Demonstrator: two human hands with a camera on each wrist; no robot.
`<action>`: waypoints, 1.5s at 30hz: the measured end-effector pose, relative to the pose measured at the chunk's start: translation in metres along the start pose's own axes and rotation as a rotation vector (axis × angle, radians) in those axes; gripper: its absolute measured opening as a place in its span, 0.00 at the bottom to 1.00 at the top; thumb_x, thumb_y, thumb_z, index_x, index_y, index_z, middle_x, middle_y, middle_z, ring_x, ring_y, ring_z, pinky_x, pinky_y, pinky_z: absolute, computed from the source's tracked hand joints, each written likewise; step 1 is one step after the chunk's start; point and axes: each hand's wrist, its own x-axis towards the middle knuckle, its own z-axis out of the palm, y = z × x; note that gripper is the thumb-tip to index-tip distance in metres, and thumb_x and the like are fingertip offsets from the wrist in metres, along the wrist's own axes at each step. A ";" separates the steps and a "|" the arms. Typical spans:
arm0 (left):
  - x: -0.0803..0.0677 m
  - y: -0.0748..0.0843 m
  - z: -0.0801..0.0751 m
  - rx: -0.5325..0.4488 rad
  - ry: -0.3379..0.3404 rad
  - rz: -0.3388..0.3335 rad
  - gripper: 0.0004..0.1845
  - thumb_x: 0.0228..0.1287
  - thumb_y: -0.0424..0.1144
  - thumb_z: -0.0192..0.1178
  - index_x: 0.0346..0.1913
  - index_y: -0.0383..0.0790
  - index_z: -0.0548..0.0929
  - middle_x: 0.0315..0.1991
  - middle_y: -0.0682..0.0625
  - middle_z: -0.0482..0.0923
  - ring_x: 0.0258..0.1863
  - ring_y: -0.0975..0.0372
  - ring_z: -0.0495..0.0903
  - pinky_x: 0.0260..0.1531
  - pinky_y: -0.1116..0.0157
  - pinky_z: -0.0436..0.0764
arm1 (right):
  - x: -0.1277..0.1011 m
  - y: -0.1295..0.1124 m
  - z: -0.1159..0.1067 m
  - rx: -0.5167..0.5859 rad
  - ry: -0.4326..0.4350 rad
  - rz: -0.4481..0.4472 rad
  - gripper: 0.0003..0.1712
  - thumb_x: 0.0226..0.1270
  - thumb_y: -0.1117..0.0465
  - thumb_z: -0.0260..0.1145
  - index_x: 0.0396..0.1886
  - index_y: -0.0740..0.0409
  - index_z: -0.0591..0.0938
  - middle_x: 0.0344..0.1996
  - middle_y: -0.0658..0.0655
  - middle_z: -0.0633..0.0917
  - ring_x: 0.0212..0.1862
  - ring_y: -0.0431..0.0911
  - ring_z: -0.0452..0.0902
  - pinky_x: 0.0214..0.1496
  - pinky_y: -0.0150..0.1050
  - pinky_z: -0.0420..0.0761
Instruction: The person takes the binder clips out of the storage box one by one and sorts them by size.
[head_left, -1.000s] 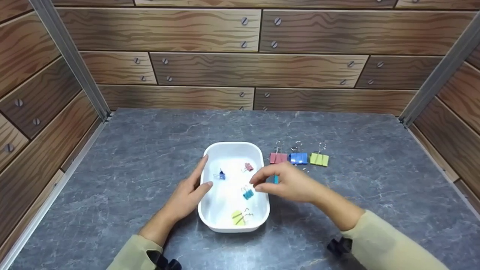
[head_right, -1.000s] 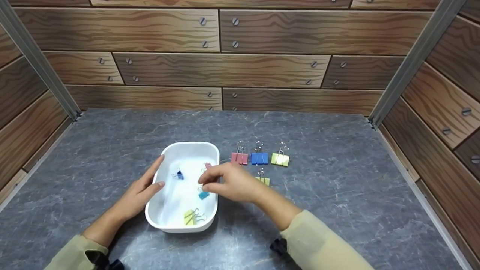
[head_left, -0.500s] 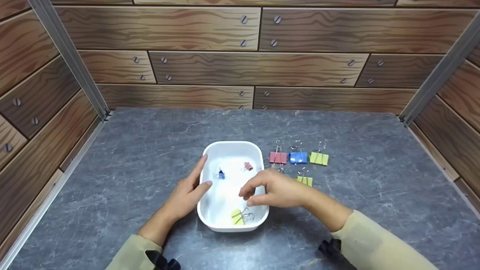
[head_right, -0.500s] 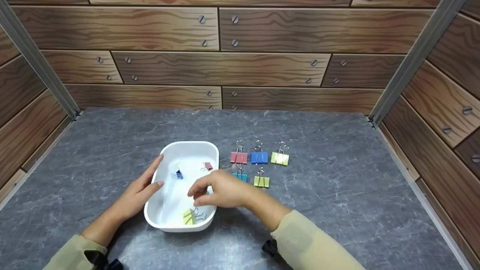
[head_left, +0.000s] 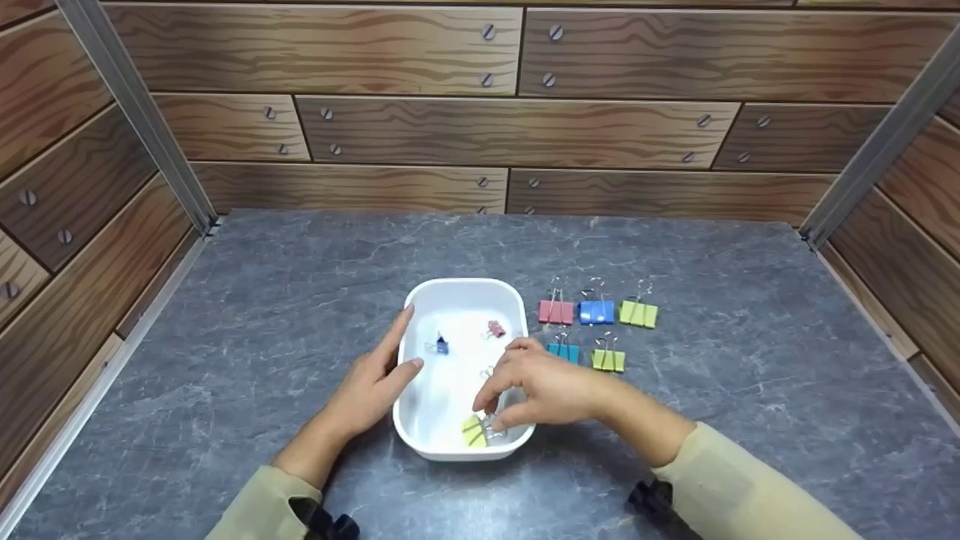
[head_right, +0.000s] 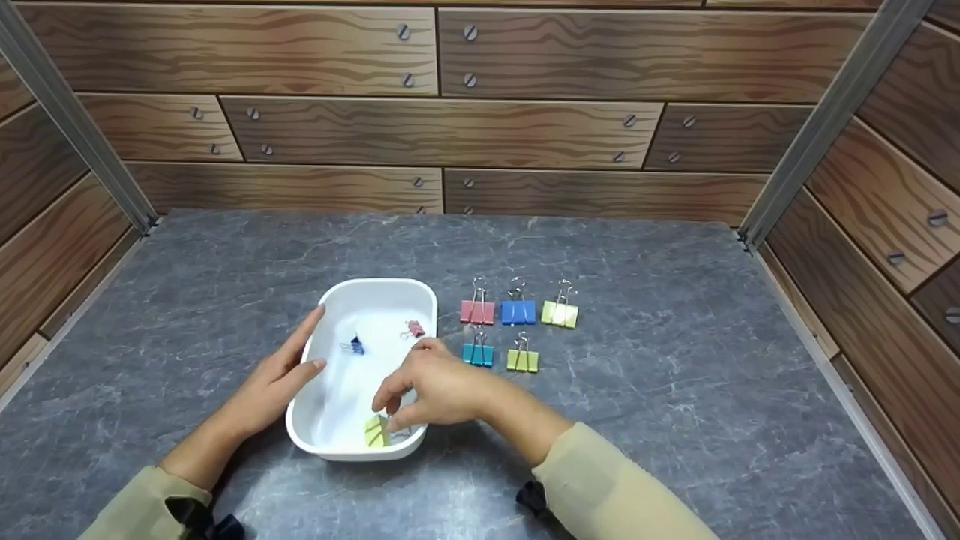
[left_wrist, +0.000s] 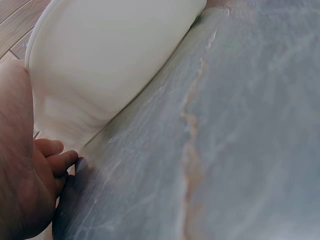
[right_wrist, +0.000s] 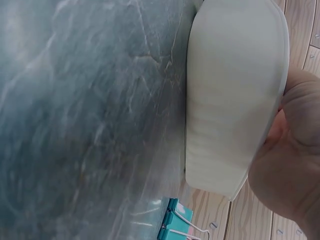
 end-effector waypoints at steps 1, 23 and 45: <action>0.000 0.000 0.000 0.001 0.000 0.001 0.39 0.81 0.45 0.58 0.87 0.58 0.53 0.80 0.43 0.62 0.77 0.53 0.66 0.70 0.47 0.71 | 0.000 0.000 0.000 -0.007 0.001 0.002 0.14 0.64 0.55 0.80 0.49 0.47 0.94 0.41 0.39 0.91 0.51 0.37 0.77 0.74 0.57 0.55; 0.000 0.001 -0.001 0.021 0.008 -0.001 0.39 0.80 0.46 0.58 0.87 0.59 0.54 0.80 0.43 0.63 0.77 0.52 0.67 0.70 0.48 0.71 | 0.003 -0.004 0.004 -0.009 0.014 0.048 0.09 0.65 0.61 0.77 0.44 0.49 0.95 0.37 0.37 0.91 0.46 0.35 0.80 0.76 0.59 0.52; -0.001 0.002 0.000 0.016 0.003 -0.005 0.39 0.81 0.46 0.58 0.87 0.60 0.53 0.80 0.43 0.62 0.76 0.52 0.68 0.69 0.47 0.72 | -0.001 0.001 0.012 0.130 0.195 0.035 0.10 0.70 0.62 0.73 0.48 0.49 0.94 0.40 0.39 0.91 0.47 0.36 0.82 0.70 0.54 0.60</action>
